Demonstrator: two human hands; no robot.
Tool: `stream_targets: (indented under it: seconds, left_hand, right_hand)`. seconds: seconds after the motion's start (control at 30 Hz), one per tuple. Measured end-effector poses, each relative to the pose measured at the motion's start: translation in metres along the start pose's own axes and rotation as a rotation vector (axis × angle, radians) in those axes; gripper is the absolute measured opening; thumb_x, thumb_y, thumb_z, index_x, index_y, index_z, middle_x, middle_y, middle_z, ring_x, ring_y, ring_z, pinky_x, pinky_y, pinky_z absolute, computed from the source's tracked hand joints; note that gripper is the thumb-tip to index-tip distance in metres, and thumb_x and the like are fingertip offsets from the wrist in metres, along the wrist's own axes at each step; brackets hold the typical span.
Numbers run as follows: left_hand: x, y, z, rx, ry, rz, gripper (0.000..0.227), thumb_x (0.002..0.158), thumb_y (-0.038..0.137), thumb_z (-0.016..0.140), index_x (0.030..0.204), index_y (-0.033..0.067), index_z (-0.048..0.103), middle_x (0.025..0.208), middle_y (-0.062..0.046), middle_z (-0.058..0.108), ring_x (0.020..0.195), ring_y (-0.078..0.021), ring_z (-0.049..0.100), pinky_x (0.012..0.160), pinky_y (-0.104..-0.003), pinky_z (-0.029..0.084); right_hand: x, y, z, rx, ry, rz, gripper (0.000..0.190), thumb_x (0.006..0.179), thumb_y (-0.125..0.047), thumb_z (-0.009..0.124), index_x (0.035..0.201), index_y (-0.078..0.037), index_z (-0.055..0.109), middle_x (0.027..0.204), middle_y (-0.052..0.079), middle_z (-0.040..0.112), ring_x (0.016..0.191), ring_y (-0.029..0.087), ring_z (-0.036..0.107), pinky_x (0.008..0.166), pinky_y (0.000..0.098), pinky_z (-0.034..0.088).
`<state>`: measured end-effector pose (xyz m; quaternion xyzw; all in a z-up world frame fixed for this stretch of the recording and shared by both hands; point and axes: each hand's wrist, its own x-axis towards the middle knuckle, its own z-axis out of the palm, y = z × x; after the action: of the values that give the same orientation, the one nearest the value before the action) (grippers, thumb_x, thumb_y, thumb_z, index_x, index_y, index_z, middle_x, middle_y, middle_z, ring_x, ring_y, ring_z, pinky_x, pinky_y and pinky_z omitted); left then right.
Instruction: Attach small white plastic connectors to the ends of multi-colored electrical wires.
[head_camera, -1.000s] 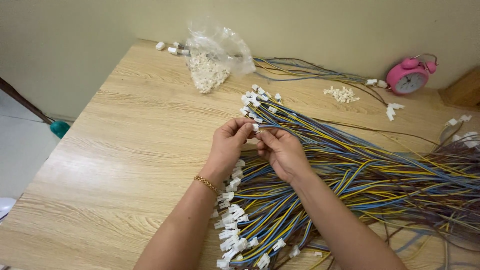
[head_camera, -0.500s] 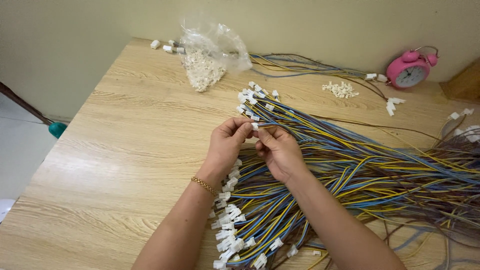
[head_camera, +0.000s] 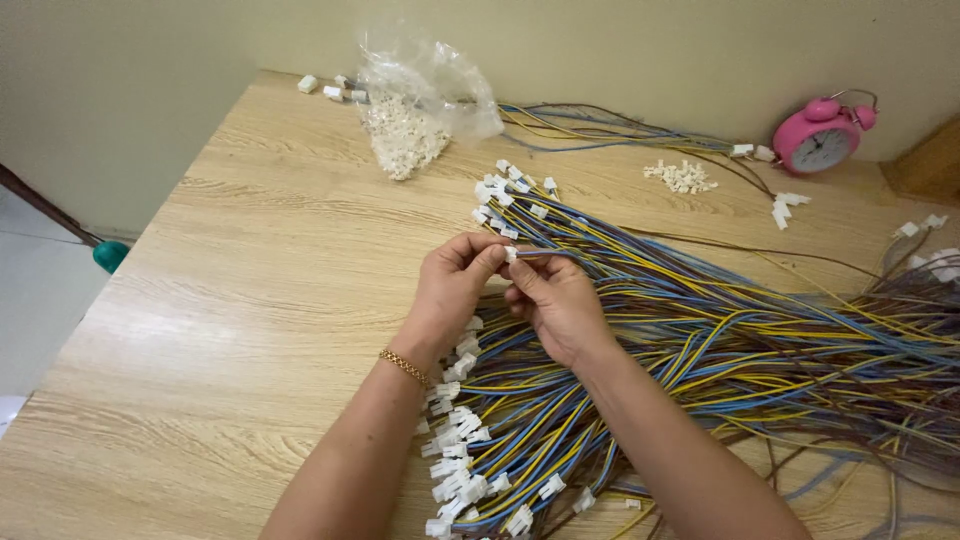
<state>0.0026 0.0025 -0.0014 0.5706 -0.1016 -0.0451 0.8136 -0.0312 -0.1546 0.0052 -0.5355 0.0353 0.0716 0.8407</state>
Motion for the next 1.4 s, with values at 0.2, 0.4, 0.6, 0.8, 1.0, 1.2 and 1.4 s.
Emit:
stream_targets:
  seconds: [0.2, 0.4, 0.6, 0.8, 1.0, 1.2, 1.4]
  left_hand:
    - [-0.002, 0.014, -0.004, -0.036, -0.015, -0.037, 0.013, 0.098, 0.007, 0.066, 0.107, 0.0008, 0.074, 0.092, -0.004, 0.074, 0.085, -0.0105, 0.068, 0.079, -0.025, 0.056]
    - [-0.001, 0.009, -0.004, 0.011, -0.038, -0.006, 0.014, 0.099, 0.008, 0.066, 0.109, 0.0006, 0.073, 0.093, -0.003, 0.073, 0.087, -0.0099, 0.067, 0.082, -0.024, 0.056]
    - [-0.001, 0.003, 0.001, -0.013, -0.01, 0.001, 0.012, 0.099, 0.007, 0.065, 0.107, 0.0003, 0.071, 0.092, -0.003, 0.073, 0.084, -0.0099, 0.068, 0.079, -0.025, 0.057]
    - [-0.002, -0.003, 0.005, 0.012, 0.028, 0.059, 0.013, 0.099, 0.006, 0.066, 0.109, -0.0004, 0.072, 0.094, -0.002, 0.072, 0.084, -0.0068, 0.065, 0.076, -0.024, 0.057]
    - [-0.001, 0.011, -0.004, 0.088, -0.041, 0.038, 0.012, 0.098, 0.007, 0.067, 0.106, -0.0007, 0.073, 0.089, -0.004, 0.074, 0.081, -0.0095, 0.067, 0.075, -0.025, 0.057]
    - [0.002, 0.024, -0.039, 0.237, -0.26, -0.118, 0.014, 0.097, 0.012, 0.07, 0.105, 0.0012, 0.074, 0.093, 0.001, 0.073, 0.087, -0.0068, 0.064, 0.081, -0.024, 0.054]
    - [-0.004, 0.035, -0.05, 0.232, -0.248, -0.316, 0.017, 0.098, 0.015, 0.072, 0.104, -0.0005, 0.075, 0.094, -0.004, 0.072, 0.082, -0.0103, 0.062, 0.074, -0.027, 0.051]
  right_hand:
    - [-0.003, -0.005, -0.001, 0.155, -0.026, 0.014, 0.018, 0.098, -0.022, 0.063, 0.109, -0.008, 0.069, 0.106, 0.005, 0.076, 0.084, 0.013, 0.069, 0.075, 0.0308, 0.059]
    - [-0.005, -0.007, 0.001, -0.011, 0.029, -0.052, 0.019, 0.101, -0.018, 0.062, 0.108, -0.003, 0.071, 0.1, 0.008, 0.076, 0.079, 0.015, 0.071, 0.071, 0.0319, 0.061]
    - [-0.008, -0.007, 0.005, -0.112, 0.097, -0.147, 0.016, 0.101, -0.014, 0.062, 0.105, -0.001, 0.07, 0.097, 0.01, 0.077, 0.077, 0.015, 0.073, 0.069, 0.03, 0.061]
    - [-0.007, 0.003, 0.005, -0.048, 0.119, -0.185, 0.015, 0.101, -0.011, 0.063, 0.105, 0.002, 0.068, 0.097, 0.012, 0.077, 0.08, 0.018, 0.074, 0.074, 0.0329, 0.063]
    - [-0.003, -0.011, 0.001, -0.011, 0.05, -0.117, 0.016, 0.099, -0.014, 0.062, 0.105, 0.0, 0.067, 0.098, 0.01, 0.075, 0.081, 0.019, 0.076, 0.075, 0.0354, 0.064]
    - [-0.023, -0.091, -0.006, -0.898, -0.033, 0.161, 0.025, 0.099, -0.025, 0.064, 0.102, -0.004, 0.075, 0.09, 0.008, 0.079, 0.073, 0.018, 0.07, 0.066, 0.0337, 0.056]
    - [-0.009, -0.059, -0.023, -1.56, -0.023, -0.252, 0.02, 0.089, -0.03, 0.071, 0.1, -0.017, 0.081, 0.092, 0.006, 0.079, 0.082, 0.025, 0.074, 0.075, 0.039, 0.057]
